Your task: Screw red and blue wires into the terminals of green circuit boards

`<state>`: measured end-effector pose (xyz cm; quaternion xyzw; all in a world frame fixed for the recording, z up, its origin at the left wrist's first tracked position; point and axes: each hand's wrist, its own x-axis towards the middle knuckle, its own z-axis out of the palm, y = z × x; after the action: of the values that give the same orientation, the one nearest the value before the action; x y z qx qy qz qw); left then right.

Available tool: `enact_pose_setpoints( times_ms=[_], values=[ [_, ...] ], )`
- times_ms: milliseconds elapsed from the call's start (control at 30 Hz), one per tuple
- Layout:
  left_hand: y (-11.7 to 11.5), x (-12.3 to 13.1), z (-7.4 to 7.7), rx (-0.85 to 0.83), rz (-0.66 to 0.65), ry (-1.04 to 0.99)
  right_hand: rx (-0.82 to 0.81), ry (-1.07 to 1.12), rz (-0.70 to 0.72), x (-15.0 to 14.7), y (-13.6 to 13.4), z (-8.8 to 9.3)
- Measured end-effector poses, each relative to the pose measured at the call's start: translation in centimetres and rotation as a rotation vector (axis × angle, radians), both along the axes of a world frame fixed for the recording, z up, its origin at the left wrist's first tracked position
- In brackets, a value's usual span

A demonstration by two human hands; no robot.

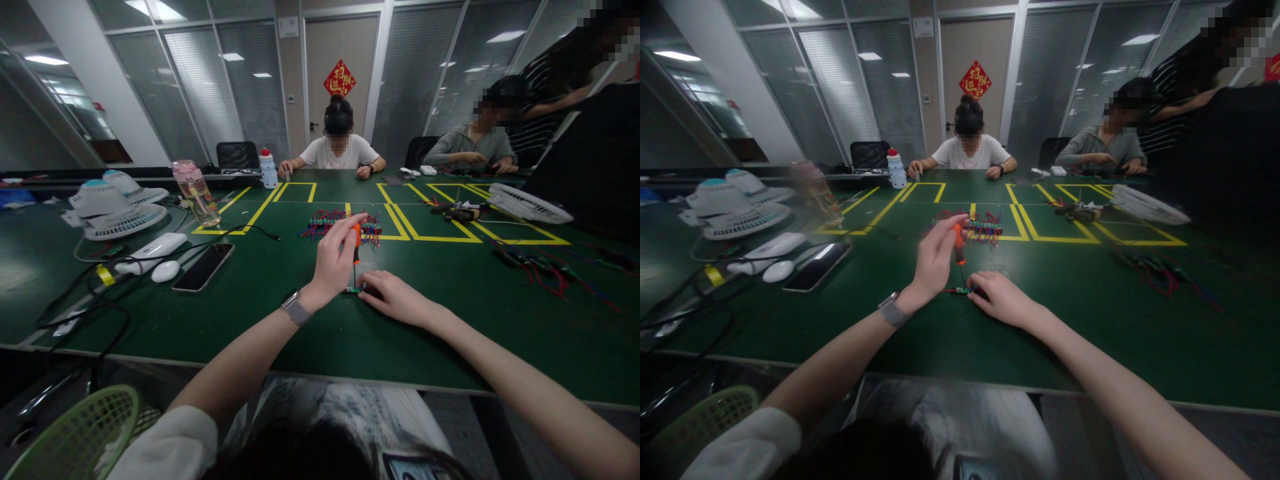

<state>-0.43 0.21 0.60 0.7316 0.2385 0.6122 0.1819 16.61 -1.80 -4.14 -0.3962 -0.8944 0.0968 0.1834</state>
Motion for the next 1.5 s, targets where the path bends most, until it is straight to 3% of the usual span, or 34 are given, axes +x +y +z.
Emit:
enact_pose_setpoints(
  times_ms=[133, 433, 800, 1100, 1500],
  values=[
    [-0.03, 0.13, 0.00, -0.025, -0.012, 0.000, 0.001, 0.000, -0.001, 0.00, -0.02, 0.02],
    [-0.31, 0.09, 0.39, 0.104, 0.172, 0.022, 0.009, -0.012, -0.002, 0.07, -0.07, 0.09],
    [-0.09, 0.01, 0.14, 0.017, 0.030, 0.029, 0.003, -0.009, 0.003, 0.04, -0.06, 0.01],
    [-0.42, 0.19, 0.12, 0.073, 0.113, 0.033, 0.010, -0.012, 0.001, -0.05, -0.14, 0.20],
    [-0.06, 0.05, 0.15, 0.041, 0.055, -0.005, 0.010, -0.010, 0.004, 0.03, -0.05, 0.06]
  ],
)
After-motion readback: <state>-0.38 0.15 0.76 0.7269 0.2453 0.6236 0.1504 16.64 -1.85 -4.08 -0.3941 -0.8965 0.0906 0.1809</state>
